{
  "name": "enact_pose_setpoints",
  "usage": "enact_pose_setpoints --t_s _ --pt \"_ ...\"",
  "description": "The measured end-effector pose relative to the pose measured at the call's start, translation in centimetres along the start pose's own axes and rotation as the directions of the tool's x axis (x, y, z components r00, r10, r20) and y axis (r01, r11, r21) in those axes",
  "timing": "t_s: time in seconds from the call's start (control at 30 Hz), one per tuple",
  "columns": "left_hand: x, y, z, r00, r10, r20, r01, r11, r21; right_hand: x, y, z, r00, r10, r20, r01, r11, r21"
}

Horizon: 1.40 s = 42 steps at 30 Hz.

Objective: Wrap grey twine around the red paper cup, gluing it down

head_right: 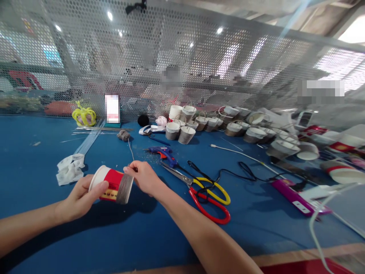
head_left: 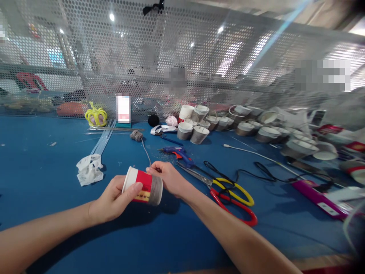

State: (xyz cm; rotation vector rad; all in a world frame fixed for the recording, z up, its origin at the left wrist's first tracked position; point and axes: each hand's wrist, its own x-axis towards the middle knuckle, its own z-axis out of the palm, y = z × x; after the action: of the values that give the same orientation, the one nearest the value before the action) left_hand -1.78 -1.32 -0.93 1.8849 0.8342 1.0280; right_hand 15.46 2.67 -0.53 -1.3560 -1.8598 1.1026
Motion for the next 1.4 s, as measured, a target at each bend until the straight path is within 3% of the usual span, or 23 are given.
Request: enact_pose_setpoints --t_s 0.27,0.47,0.63,0.8,0.9,1.03,1.17,1.27,1.33,1.4 --pt "0.2 -0.3 0.4 0.960 -0.278 -0.034 0.248 0.901 -0.356 -0.1 0.5 0.4 0.997 0.054 0.046 -0.055 0.998 0.021" --pt "0.5 -0.7 0.6 0.933 -0.356 -0.052 0.277 0.804 -0.526 -0.5 -0.5 0.1 0.991 0.109 0.075 -0.108 0.994 -0.018" --pt "0.7 -0.6 0.7 0.937 -0.350 -0.021 0.272 0.763 -0.587 -0.4 -0.3 0.1 0.992 0.091 0.085 -0.090 0.996 -0.015" --pt "0.4 -0.4 0.6 0.961 -0.277 -0.014 0.235 0.839 -0.491 -0.4 -0.3 0.2 0.993 0.102 0.058 -0.103 0.995 0.010" --pt "0.3 -0.4 0.4 0.989 -0.139 -0.046 0.122 0.956 -0.268 -0.1 -0.4 -0.6 0.995 0.103 0.013 -0.104 0.993 0.057" --pt "0.7 -0.9 0.0 0.999 0.023 -0.032 -0.024 0.999 -0.037 0.1 -1.2 -2.7 0.995 0.088 -0.053 -0.080 0.989 0.124" --pt "1.2 -1.4 -0.4 0.995 0.095 0.041 -0.096 0.995 0.016 -0.5 -2.2 -3.7 0.993 0.066 0.097 -0.082 0.981 0.174" --pt "1.5 -1.7 -0.4 0.995 0.036 0.094 -0.034 0.999 -0.023 -1.1 -2.1 -3.1 0.991 0.082 0.110 -0.104 0.971 0.217" --pt "1.7 -1.7 -0.3 0.989 -0.086 0.120 0.102 0.985 -0.138 -1.4 -1.7 -2.3 0.994 0.084 0.076 -0.101 0.963 0.250" --pt "1.8 -1.8 -0.2 0.962 -0.234 0.144 0.268 0.912 -0.311 -1.7 -1.2 -1.5 0.997 0.062 0.046 -0.071 0.968 0.241"
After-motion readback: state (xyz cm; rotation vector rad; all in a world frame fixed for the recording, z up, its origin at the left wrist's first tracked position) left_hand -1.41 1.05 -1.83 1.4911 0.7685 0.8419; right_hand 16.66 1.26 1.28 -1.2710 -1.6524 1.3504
